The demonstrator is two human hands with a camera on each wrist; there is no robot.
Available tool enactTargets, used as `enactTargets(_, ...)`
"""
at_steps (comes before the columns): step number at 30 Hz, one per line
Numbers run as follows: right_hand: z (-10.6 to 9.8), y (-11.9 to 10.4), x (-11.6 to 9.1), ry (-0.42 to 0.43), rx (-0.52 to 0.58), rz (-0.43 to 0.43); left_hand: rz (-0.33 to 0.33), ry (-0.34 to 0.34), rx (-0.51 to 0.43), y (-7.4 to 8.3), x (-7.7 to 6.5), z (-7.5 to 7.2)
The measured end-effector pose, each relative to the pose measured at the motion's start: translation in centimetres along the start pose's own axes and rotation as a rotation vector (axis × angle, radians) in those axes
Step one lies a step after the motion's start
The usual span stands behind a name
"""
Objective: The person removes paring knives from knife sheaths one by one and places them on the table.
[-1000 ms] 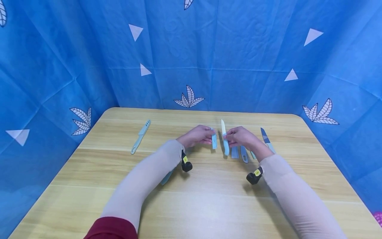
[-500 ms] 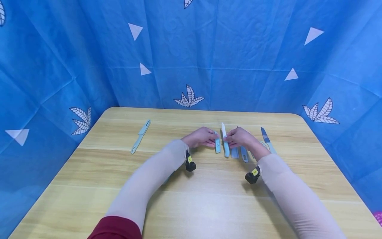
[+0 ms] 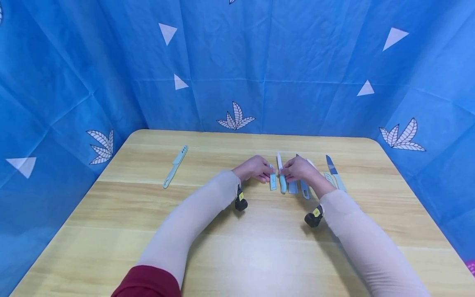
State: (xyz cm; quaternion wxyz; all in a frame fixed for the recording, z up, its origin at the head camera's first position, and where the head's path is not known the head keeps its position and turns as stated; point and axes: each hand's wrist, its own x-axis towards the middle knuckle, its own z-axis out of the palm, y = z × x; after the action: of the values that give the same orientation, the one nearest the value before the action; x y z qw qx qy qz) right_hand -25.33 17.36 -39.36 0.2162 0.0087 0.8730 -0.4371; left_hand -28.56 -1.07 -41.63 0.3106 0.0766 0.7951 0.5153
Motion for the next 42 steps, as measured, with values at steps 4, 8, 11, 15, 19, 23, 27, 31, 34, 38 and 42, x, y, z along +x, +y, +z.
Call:
enactTargets(4, -0.1, -0.1, 0.0, 0.016, -0.019, 0.006, 0.012, 0.047, 0.087, 0.5, -0.2, 0.2)
enactTargets(8, -0.2, -0.3, 0.0, 0.029, -0.041, 0.012, 0.044, 0.098, 0.206, 0.9, -0.4, 0.5)
enactTargets(11, -0.2, -0.4, -0.1, 0.032, -0.051, 0.012, 0.045, 0.116, 0.265, 1.1, -0.5, 0.5)
enactTargets(15, -0.1, -0.4, -0.1, 0.047, -0.073, 0.018, 0.030, 0.133, 0.333, 1.2, -0.6, 0.7)
enactTargets(19, 0.0, -0.2, -0.1, 0.057, -0.111, 0.015, 0.027, 0.152, 0.407, 1.2, -0.6, 0.8)
enactTargets(23, 0.0, -0.1, -0.1, 0.066, -0.134, 0.011, 0.028, 0.161, 0.447, 1.2, -0.6, 1.0)
enactTargets(27, 0.0, 0.0, -0.2, 0.071, -0.132, 0.010, 0.017, 0.155, 0.430, 1.2, -0.6, 0.9)
enactTargets(31, -0.1, 0.1, -0.2, 0.067, -0.126, 0.000, 0.008, 0.148, 0.365, 1.0, -0.9, 0.7)
enactTargets(34, -0.3, 0.2, -0.2, 0.059, -0.120, -0.011, 0.021, 0.141, 0.303, 0.8, -1.4, 0.5)
enactTargets(38, -0.5, 0.3, -0.4, 0.051, -0.109, -0.021, 0.058, 0.135, 0.276, 0.5, -2.0, 0.1)
enactTargets(42, -0.6, 0.3, -0.6, 0.043, -0.095, -0.026, 0.080, 0.115, 0.269, 0.5, -2.5, -0.4)
